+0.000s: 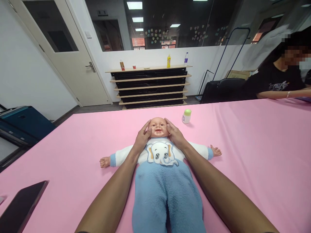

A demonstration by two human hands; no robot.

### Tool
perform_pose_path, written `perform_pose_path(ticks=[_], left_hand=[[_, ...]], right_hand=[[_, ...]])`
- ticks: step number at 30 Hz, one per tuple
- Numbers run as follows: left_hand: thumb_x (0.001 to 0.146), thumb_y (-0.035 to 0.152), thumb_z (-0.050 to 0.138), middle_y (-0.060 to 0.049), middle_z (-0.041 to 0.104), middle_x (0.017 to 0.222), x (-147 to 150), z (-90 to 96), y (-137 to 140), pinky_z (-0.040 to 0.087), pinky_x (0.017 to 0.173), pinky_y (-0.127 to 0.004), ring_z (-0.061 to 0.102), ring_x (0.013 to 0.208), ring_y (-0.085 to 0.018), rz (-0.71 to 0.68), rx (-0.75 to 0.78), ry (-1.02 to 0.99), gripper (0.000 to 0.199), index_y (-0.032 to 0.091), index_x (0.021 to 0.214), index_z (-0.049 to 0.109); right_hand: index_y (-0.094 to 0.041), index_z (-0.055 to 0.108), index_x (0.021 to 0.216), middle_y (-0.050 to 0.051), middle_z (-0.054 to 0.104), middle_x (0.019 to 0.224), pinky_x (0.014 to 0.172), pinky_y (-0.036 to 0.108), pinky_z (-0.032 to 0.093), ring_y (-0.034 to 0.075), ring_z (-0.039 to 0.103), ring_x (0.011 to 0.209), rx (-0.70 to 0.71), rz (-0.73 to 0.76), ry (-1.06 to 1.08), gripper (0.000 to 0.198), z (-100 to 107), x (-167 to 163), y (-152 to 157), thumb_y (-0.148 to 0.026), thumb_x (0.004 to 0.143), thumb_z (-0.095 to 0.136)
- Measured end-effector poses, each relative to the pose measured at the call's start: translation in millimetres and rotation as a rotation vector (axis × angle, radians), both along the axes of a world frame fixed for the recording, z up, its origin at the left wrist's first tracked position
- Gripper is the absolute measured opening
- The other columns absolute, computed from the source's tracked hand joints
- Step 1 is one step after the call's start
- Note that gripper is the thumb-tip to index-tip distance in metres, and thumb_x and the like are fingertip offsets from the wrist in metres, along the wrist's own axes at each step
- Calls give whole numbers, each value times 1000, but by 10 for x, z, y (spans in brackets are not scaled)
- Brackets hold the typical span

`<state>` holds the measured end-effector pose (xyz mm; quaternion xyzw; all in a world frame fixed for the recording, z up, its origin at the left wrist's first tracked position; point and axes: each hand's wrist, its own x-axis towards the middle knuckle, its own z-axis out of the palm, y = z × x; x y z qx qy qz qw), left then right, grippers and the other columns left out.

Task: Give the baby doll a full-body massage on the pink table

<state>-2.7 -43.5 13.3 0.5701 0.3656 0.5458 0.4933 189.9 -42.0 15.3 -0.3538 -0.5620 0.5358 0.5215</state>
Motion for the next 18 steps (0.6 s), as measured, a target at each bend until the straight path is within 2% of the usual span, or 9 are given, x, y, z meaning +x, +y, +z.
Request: perform_pose_path(ticks=[3,5,8,12,15,18], left_hand=[[66,43,80,-11,48,142,3,-2,-14,45,102,-39,51,124,-31,-27,32,69,97,22,148,32],[60,37,85,-9,45,145,5,-2,-28,43,104,-40,47,128,-32,-11,37,91,104,24,148,31],[63,37,83,-9,48,143,3,6,-49,43,104,-42,49,127,-32,-15,4,65,99,25,147,33],[68,41,79,-10,51,139,-3,25,-61,42,105,-45,50,125,-33,-61,-31,-23,92,23,147,33],[72,42,76,-10,50,141,5,29,-43,40,107,-45,48,128,-33,-87,-39,-88,86,23,146,36],[78,48,69,-9,47,144,22,16,-11,40,107,-44,46,130,-31,-93,-75,-164,76,22,144,40]], right_hand=[[-27,25,150,3,29,155,116,42,28,27,29,141,102,-45,-143,99,50,8,-59,-49,68,78],[-26,23,150,4,26,155,116,42,26,29,27,142,132,-68,-199,109,72,11,-83,-44,61,83],[-25,25,150,4,28,155,116,41,27,27,29,142,118,-54,-163,105,72,21,-79,-42,64,82],[-23,27,149,5,34,152,114,39,32,26,35,138,43,50,24,98,44,37,-38,-38,68,80],[-24,30,148,4,37,151,112,40,36,25,40,136,-22,108,168,87,31,26,-18,-41,75,74],[-26,33,147,3,38,150,112,41,37,25,41,135,-70,99,220,78,21,0,-2,-45,80,68]])
